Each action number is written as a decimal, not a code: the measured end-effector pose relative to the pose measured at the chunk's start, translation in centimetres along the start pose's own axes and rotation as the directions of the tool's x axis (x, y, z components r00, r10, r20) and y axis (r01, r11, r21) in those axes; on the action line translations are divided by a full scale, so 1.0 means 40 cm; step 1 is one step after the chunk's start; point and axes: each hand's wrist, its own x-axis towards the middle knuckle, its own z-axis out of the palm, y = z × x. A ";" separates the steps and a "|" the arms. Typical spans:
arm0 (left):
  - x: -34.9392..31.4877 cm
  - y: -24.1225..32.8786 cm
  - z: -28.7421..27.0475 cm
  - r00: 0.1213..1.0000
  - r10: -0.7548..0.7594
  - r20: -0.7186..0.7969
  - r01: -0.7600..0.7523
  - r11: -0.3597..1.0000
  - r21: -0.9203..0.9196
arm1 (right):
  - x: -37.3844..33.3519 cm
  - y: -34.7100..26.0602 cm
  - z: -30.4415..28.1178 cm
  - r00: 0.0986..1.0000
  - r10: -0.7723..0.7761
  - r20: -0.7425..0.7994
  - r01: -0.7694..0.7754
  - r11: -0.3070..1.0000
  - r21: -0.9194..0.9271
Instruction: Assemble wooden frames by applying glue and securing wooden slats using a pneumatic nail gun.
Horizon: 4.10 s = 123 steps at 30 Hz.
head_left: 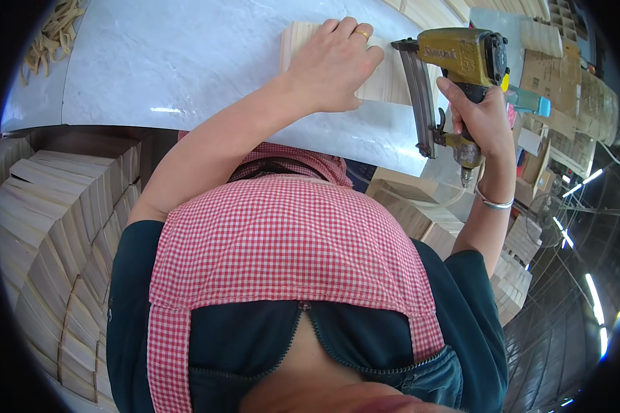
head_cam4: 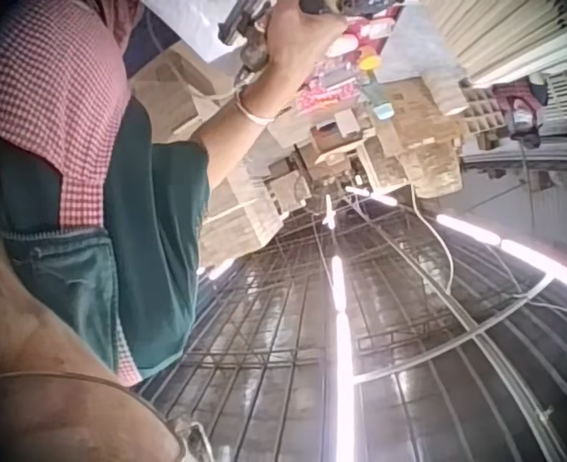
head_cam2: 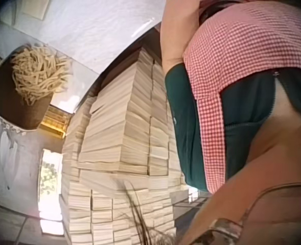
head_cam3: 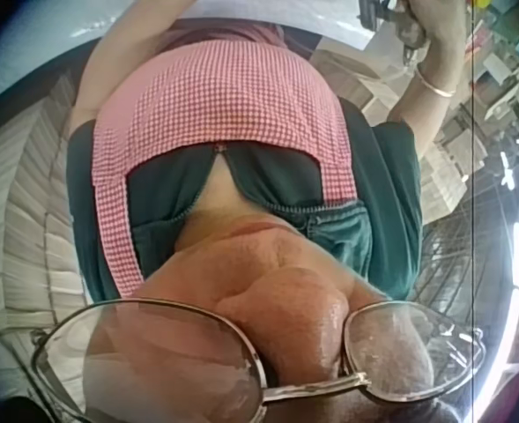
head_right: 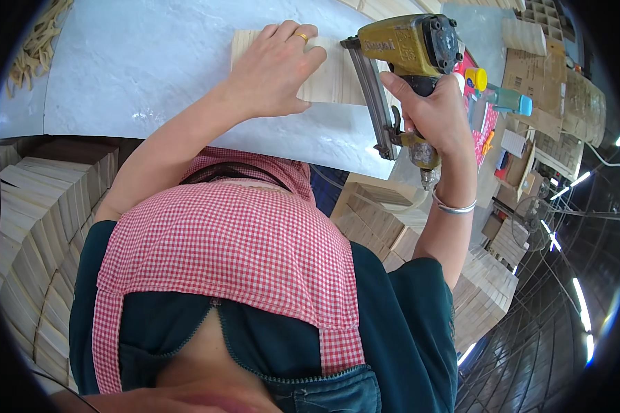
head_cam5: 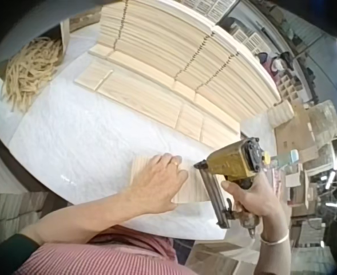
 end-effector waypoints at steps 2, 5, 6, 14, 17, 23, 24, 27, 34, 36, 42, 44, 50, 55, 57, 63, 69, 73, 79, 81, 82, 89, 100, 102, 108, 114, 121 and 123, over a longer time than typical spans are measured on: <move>-0.002 -0.003 0.003 0.999 0.023 -0.042 -0.023 1.000 0.009 | 0.004 0.001 -0.003 1.000 0.002 0.007 -0.002 1.000 0.018; -0.003 -0.001 0.001 1.000 0.015 -0.013 -0.015 1.000 -0.004 | 0.022 0.014 -0.017 0.999 0.027 0.033 -0.026 0.999 -0.039; -0.002 0.002 0.000 1.000 0.013 -0.003 -0.013 1.000 -0.008 | 0.019 0.019 -0.023 0.999 0.035 0.041 -0.033 0.998 -0.058; -0.013 -0.018 -0.021 0.999 -0.029 -0.028 0.026 0.992 -0.127 | -0.065 0.169 -0.033 0.922 0.101 -0.373 -0.100 0.995 0.022; -0.019 -0.028 -0.104 0.987 -0.158 0.024 0.158 0.942 -0.297 | -0.100 0.366 -0.027 0.882 0.052 -0.469 -0.158 0.969 -0.189; -0.189 -0.181 -0.356 0.616 -0.522 0.590 0.569 -0.223 -0.791 | -0.133 0.686 0.017 0.817 0.134 -0.561 -0.375 0.863 -0.339; -0.239 -0.214 -0.351 0.607 -0.557 0.566 0.562 -0.204 -0.802 | -0.134 0.743 0.018 0.832 0.109 -0.544 -0.334 0.881 -0.336; -0.361 -0.264 -0.322 0.548 -0.829 0.113 0.611 0.304 -0.731 | -0.114 0.849 0.041 0.789 0.155 -0.594 -0.449 0.805 -0.387; -0.435 -0.077 -0.307 0.705 -0.548 -0.451 0.569 0.816 -0.103 | -0.045 0.761 0.075 0.699 -0.027 -0.715 -0.254 0.925 -0.283; -0.438 -0.025 -0.302 0.877 -0.374 -0.301 0.436 0.883 0.172 | -0.033 0.669 0.077 0.652 -0.090 -0.753 -0.150 0.958 -0.244; -0.406 -0.035 -0.183 0.922 -0.365 -0.134 0.388 0.861 0.330 | 0.055 0.405 0.345 0.675 -0.518 -0.525 0.523 0.838 -0.155; -0.404 -0.001 -0.217 0.899 -0.403 -0.173 0.437 0.797 0.416 | 0.032 0.341 0.439 0.654 -0.608 -0.450 0.643 0.760 -0.093; -0.427 0.207 -0.505 0.832 -0.005 -0.555 0.397 0.704 0.588 | 0.039 0.327 0.514 0.608 -0.701 -0.373 0.703 0.693 -0.159; -0.599 0.444 -0.832 0.554 0.386 -0.738 0.732 0.197 0.652 | 0.051 0.327 0.519 0.652 -0.654 -0.384 0.650 0.743 -0.163; -0.729 0.557 -0.928 0.556 0.430 -0.711 0.825 -0.180 0.536 | 0.059 0.311 0.515 0.660 -0.654 -0.371 0.644 0.746 -0.170; -1.074 0.714 -1.041 0.482 0.188 -0.856 0.855 -0.314 0.413 | 0.060 0.296 0.531 0.727 -0.576 -0.374 0.557 0.813 -0.169; -1.214 0.727 -1.071 0.294 -0.068 -0.953 0.855 -0.428 0.294 | 0.055 0.303 0.519 0.749 -0.556 -0.360 0.534 0.829 -0.169; -1.285 0.704 -1.111 0.143 -0.227 -0.963 0.831 -0.501 0.241 | 0.044 0.312 0.504 0.754 -0.564 -0.336 0.545 0.823 -0.159; -1.321 0.572 -1.157 0.176 -0.297 -0.939 0.903 -0.332 0.274 | 0.060 0.374 0.517 0.592 -0.668 -0.450 0.724 0.686 -0.067; -1.354 0.668 -1.160 -0.033 -0.339 -0.940 0.907 -0.405 0.114 | 0.052 0.329 0.540 0.532 -0.720 -0.445 0.759 0.638 -0.126; -1.406 0.683 -1.165 -0.026 -0.331 -0.943 0.936 -0.340 0.094 | 0.053 0.310 0.539 0.540 -0.732 -0.416 0.765 0.633 -0.119; -1.165 0.601 -1.112 0.638 0.125 -0.760 0.619 -0.671 0.409 | 0.205 0.262 0.318 0.449 -0.774 -0.446 0.758 0.595 -0.270; -0.354 -0.010 -0.517 0.789 -0.298 -0.538 0.494 0.828 0.266 | 0.526 0.371 0.015 0.889 -0.455 -0.051 0.317 0.692 -0.648; -0.274 -0.085 -0.451 0.869 -0.294 -0.399 0.410 0.878 0.246 | 0.511 0.370 0.012 0.893 -0.449 0.016 0.352 0.676 -0.647; -0.110 -0.430 -0.344 0.960 -0.226 -0.166 0.273 0.889 0.368 | 0.484 0.390 0.029 0.774 -0.633 -0.022 0.519 0.655 -0.549; -0.001 -0.643 -0.319 0.951 -0.291 -0.102 0.294 0.752 0.590 | 0.402 0.353 -0.020 0.803 -0.595 0.041 0.518 0.661 -0.543; 0.003 -0.567 -0.405 0.695 -0.642 0.323 0.375 0.708 0.599 | 0.254 0.313 -0.023 0.855 -0.499 -0.138 0.352 0.755 -0.553; -0.036 -0.520 -0.403 0.707 -0.629 0.324 0.375 0.721 0.583 | 0.216 0.284 0.012 0.865 -0.472 -0.170 0.329 0.790 -0.517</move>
